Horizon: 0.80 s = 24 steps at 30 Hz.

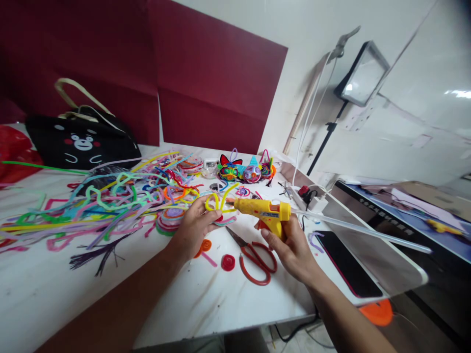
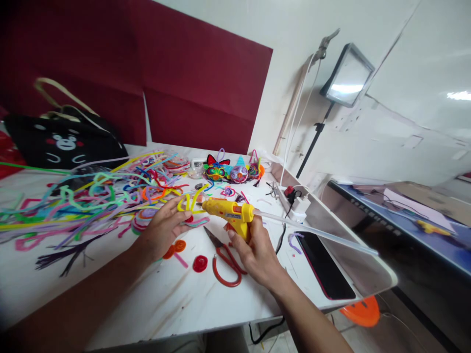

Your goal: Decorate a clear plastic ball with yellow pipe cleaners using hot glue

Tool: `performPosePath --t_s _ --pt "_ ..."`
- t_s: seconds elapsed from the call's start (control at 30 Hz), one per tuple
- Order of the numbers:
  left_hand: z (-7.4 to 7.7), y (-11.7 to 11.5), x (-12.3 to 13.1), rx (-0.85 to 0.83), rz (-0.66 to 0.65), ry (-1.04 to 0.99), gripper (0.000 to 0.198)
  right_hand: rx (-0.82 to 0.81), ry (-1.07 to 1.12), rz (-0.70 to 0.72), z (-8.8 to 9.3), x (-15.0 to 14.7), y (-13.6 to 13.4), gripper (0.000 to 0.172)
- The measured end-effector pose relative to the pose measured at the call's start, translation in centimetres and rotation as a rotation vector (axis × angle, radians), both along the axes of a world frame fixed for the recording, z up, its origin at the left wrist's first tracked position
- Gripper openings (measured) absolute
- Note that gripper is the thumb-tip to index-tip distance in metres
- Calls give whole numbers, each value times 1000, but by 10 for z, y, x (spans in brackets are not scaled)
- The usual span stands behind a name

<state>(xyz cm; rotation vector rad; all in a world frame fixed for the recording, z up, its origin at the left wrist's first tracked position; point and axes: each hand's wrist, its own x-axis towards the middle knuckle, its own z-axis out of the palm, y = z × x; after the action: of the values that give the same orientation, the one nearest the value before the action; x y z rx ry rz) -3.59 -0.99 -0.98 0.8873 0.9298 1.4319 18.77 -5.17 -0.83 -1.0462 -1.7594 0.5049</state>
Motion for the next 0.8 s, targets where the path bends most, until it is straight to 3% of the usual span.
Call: performPosePath --t_s 0.57,0.8 --pt "0 -1 2 1 24 19 58 70 -141 -22 8 -5 -4 14" --pt "0 -1 1 -2 25 15 57 60 -156 -10 3 -3 -4 14"
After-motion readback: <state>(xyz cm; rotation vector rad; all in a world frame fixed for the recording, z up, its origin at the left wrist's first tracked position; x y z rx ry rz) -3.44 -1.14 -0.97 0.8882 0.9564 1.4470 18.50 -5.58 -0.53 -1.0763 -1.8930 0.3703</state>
